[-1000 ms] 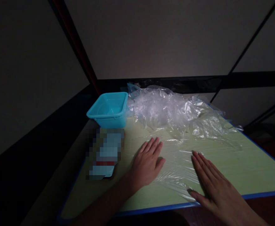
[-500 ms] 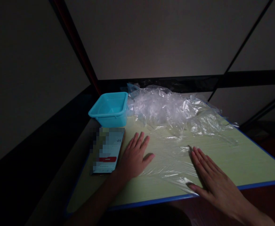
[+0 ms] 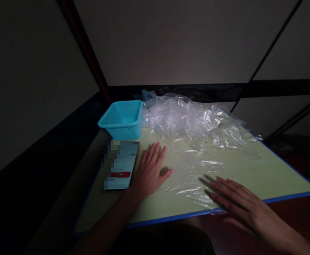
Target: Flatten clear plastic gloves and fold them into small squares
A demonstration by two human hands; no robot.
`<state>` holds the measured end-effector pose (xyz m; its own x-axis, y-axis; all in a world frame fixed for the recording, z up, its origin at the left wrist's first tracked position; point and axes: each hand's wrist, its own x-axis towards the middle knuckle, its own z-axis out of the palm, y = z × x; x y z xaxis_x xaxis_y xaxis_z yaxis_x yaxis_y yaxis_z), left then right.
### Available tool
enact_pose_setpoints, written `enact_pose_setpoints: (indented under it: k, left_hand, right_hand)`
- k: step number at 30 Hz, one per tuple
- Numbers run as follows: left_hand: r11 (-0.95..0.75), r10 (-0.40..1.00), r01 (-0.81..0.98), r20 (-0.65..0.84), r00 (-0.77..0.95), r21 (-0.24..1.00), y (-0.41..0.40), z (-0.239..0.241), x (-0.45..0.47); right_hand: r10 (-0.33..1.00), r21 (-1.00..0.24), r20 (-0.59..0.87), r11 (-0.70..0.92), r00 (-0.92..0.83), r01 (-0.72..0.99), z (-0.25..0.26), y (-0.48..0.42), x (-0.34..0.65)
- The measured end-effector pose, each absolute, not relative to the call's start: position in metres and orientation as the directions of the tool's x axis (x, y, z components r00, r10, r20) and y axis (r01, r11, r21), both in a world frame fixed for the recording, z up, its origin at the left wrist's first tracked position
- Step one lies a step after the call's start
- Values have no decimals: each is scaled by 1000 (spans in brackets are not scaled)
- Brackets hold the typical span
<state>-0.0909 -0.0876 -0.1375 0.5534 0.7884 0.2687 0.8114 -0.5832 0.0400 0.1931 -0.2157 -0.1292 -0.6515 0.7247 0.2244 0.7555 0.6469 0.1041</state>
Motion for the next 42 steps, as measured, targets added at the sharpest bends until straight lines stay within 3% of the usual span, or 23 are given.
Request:
enact_pose_setpoints:
  k: [3, 9, 13, 16, 21, 28, 33, 42]
  left_hand:
    - [-585, 778, 810, 308, 548, 33, -88, -135, -92]
    - [-670, 707, 735, 391, 590, 101, -89, -123, -96]
    - [-779, 627, 531, 371, 685, 335, -115, -119, -90]
    - [-692, 677, 456, 285, 678, 560, -139, -124, -81]
    - [-570, 760, 448, 235, 606, 689, -151, -132, -74]
    - [-546, 768, 411, 240, 594, 730, -146, -134, -78]
    - [-592, 743, 447, 239, 625, 671, -146, -135, -77]
    - [-733, 629, 400, 323, 707, 551, -144, -131, -74]
  right_hand:
    - [678, 65, 279, 694, -680, 717, -131, -215, 187]
    - [719, -112, 308, 678, -623, 727, -133, -216, 187]
    - [712, -139, 355, 681, -606, 719, -129, -215, 184]
    - [682, -136, 399, 705, -613, 696, -122, -211, 183]
    - [728, -270, 376, 677, -572, 684, -103, -192, 176]
    - [855, -498, 338, 517, -393, 697, -106, -155, 157]
    - [893, -592, 366, 440, -261, 676, -125, -148, 153]
    - [843, -549, 530, 421, -88, 722, -124, -155, 155]
